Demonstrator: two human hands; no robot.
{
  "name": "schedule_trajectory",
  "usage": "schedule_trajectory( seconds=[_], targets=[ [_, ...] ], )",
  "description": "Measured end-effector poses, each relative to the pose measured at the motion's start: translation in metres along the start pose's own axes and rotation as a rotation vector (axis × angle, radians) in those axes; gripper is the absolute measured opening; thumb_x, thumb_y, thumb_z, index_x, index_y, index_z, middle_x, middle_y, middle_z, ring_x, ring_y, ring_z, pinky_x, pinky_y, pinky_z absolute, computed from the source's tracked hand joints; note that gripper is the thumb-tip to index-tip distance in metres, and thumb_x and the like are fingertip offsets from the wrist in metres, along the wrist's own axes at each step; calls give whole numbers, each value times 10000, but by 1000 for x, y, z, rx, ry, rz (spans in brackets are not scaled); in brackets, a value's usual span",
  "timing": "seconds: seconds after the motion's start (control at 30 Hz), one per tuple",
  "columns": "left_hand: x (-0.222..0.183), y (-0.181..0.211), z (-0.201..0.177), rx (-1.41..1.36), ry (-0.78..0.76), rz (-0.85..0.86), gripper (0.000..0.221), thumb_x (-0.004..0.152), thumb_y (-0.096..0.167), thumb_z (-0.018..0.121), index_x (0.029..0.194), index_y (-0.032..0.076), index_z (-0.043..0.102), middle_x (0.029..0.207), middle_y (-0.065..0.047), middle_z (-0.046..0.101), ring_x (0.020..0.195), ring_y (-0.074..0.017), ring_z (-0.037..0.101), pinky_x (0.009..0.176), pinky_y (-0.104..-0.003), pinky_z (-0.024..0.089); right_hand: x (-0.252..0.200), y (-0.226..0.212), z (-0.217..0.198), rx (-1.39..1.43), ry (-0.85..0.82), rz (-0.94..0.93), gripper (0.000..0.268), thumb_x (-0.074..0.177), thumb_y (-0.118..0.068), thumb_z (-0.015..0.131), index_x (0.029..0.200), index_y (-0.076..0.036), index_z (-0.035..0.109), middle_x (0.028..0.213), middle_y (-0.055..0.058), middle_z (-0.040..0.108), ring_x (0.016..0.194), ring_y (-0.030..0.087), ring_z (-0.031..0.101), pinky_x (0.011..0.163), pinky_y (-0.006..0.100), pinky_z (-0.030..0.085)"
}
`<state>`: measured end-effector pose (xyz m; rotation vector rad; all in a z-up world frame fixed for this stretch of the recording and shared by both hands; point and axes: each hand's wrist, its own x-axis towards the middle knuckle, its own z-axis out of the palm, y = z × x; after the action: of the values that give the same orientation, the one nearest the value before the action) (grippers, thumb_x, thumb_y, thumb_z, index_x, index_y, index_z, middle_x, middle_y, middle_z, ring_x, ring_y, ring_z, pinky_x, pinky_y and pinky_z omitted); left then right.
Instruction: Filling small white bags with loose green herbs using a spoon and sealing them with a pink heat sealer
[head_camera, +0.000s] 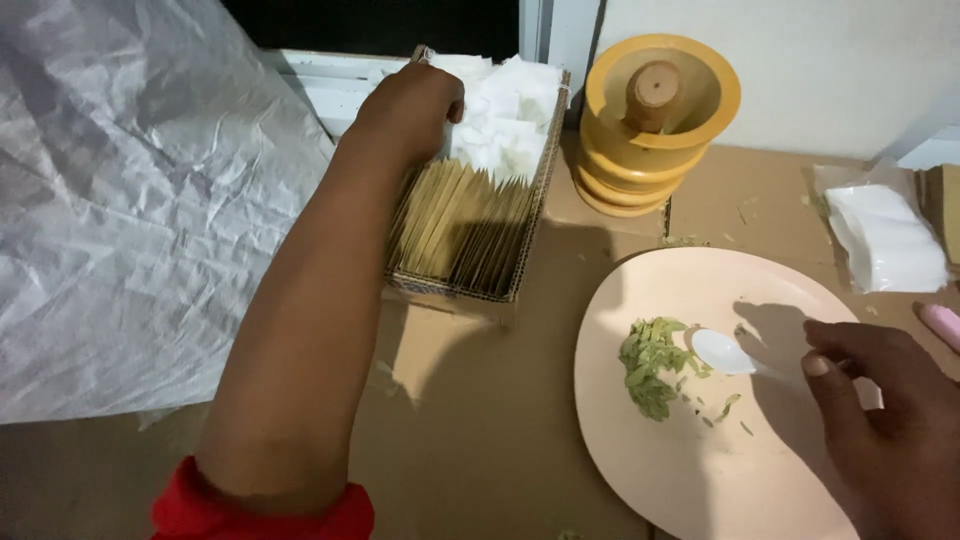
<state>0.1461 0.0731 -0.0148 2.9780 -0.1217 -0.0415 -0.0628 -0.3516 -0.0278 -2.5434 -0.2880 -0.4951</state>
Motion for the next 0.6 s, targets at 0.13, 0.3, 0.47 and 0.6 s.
schedule_trajectory(
  seconds=[0.13, 0.3, 0.47, 0.6],
  targets=[
    [7, -15, 10, -4, 100, 118, 368, 703, -154, 568, 935, 91, 715, 929, -174, 687, 814, -380, 638, 610, -472, 488, -3, 10, 10, 32, 4, -21, 173, 1036, -26, 623, 1180, 6, 712, 1010, 125, 681, 879, 200, 615, 1398, 469, 225],
    [-2, -7, 1, -89, 90, 64, 371, 752, -147, 530, 997, 67, 709, 996, -190, 662, 769, -366, 633, 565, -439, 489, -4, 13, 12, 12, -10, -59, 175, 1033, -59, 617, 1180, -18, 702, 1042, 79, 685, 812, 207, 629, 1399, 534, 232],
    [-1, -17, -2, -112, 130, 52, 311, 814, -74, 535, 1025, 74, 709, 1118, -281, 608, 780, -398, 635, 591, -474, 501, -4, 6, 11, 27, -15, -37, 184, 1042, -51, 621, 1201, -10, 702, 1026, 85, 685, 843, 200, 633, 1401, 486, 195],
    [-7, -20, -16, -178, 213, 86, 219, 838, -49, 563, 935, 45, 735, 852, -135, 748, 766, -308, 698, 614, -438, 490, -6, 10, 14, 56, 1, -37, 174, 1046, -54, 621, 1195, -15, 702, 1018, 94, 665, 813, 198, 604, 1405, 471, 212]
  ],
)
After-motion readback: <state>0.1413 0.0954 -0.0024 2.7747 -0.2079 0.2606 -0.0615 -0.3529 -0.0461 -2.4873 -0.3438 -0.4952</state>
